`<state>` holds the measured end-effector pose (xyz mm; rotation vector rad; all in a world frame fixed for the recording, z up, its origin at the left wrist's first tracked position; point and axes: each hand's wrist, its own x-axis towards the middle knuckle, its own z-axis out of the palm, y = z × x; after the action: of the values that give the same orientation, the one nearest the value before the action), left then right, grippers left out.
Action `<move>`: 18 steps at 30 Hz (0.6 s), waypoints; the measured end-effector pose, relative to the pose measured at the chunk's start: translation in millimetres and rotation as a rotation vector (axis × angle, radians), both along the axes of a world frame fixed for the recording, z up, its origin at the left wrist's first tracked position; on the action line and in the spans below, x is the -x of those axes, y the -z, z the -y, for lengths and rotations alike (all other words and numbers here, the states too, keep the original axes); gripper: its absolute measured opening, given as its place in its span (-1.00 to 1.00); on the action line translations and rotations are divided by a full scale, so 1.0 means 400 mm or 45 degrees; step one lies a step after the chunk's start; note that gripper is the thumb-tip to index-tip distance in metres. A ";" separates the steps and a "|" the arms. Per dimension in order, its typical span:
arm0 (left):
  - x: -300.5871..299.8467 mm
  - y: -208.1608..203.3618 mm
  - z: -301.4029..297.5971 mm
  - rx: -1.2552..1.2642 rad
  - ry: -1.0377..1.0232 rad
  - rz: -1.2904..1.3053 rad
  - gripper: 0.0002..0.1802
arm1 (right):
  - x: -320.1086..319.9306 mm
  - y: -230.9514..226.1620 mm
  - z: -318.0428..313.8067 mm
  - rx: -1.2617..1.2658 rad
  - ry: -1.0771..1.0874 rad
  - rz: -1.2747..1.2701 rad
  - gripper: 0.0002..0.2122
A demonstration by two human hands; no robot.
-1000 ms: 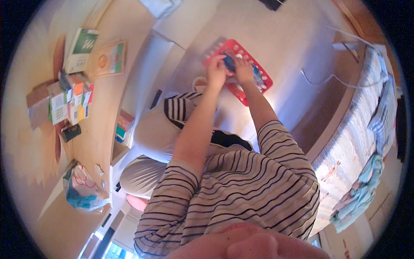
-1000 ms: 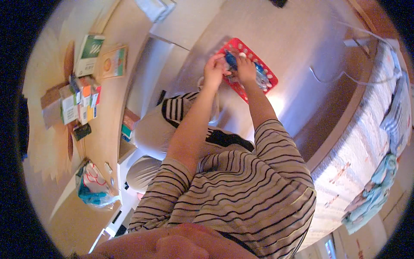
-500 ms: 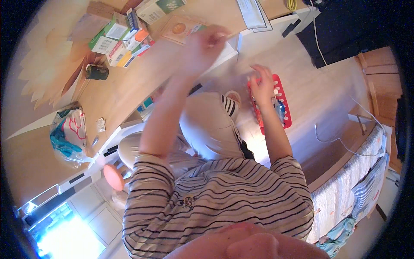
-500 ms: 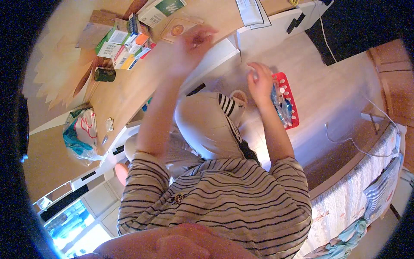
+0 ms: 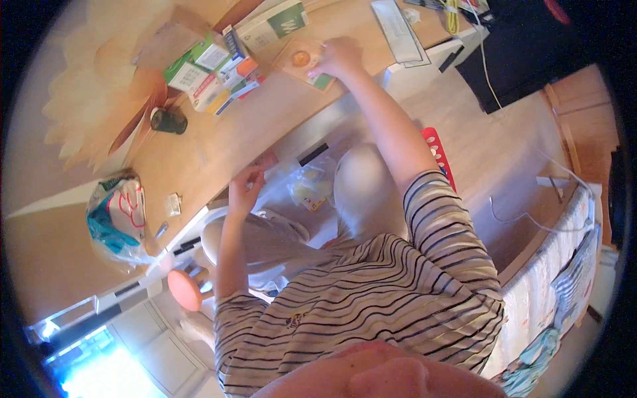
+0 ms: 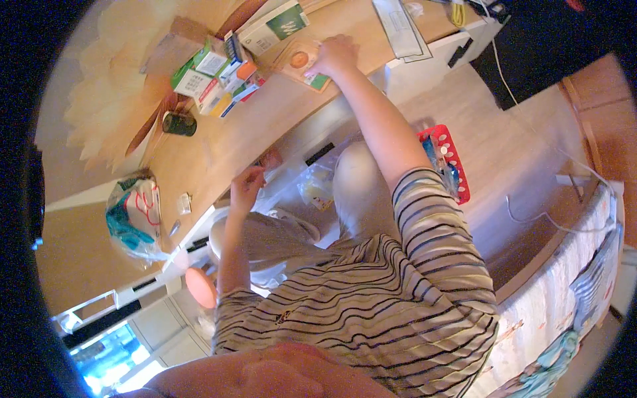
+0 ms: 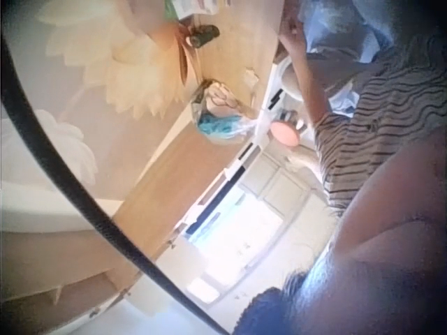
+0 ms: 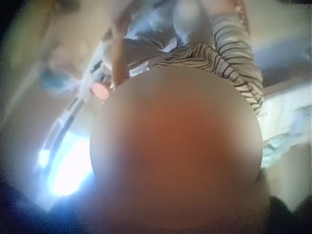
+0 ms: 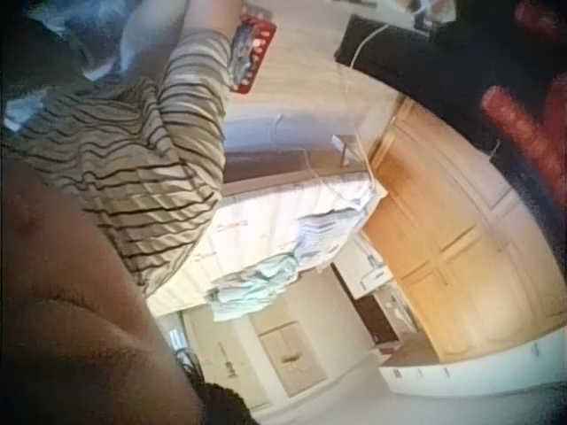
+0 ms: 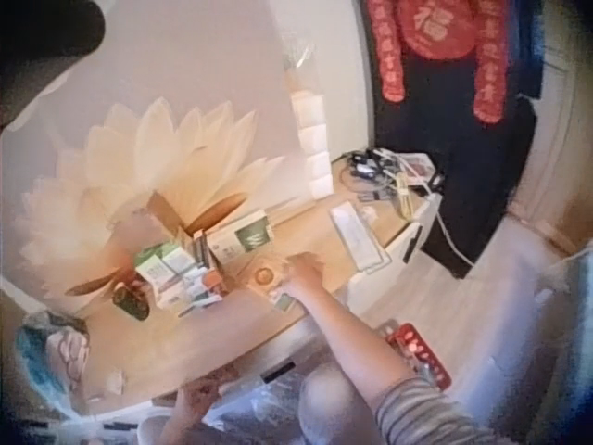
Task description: Organizing various medicine boxes, thermometers, and medical supplies into containers on a desk.
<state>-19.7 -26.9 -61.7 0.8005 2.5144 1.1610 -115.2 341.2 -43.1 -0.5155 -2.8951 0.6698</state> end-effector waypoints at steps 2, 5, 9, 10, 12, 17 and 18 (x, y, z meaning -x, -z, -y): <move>-0.007 0.084 0.046 -0.255 -0.196 0.213 -0.87 | 0.004 -0.017 0.025 0.002 -0.022 0.001 -0.32; 0.000 0.139 0.026 -0.140 -0.109 0.209 -0.87 | 0.007 0.013 0.006 0.118 -0.008 -0.132 -0.46; -0.011 0.154 0.019 0.038 0.014 0.103 -0.83 | -0.057 -0.007 -0.048 0.472 -0.019 -0.397 -0.60; -0.011 0.140 0.018 0.077 0.024 0.071 -0.82 | -0.105 -0.016 -0.071 0.745 -0.073 -0.557 -0.64; -0.012 0.131 0.017 0.128 0.090 0.055 -0.81 | -0.278 -0.066 -0.142 1.154 -0.038 -0.826 -0.66; -0.044 0.164 0.041 0.269 0.091 0.189 -0.79 | -0.816 0.086 -0.322 1.143 0.647 -0.770 -0.67; -0.049 0.174 0.048 0.272 0.116 0.193 -0.79 | -0.925 0.169 -0.344 1.162 0.839 -0.766 -0.67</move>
<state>0.1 -46.0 -131.4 0.7337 2.3992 0.8706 255.0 478.8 -110.6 -1.0439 -1.5941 1.6197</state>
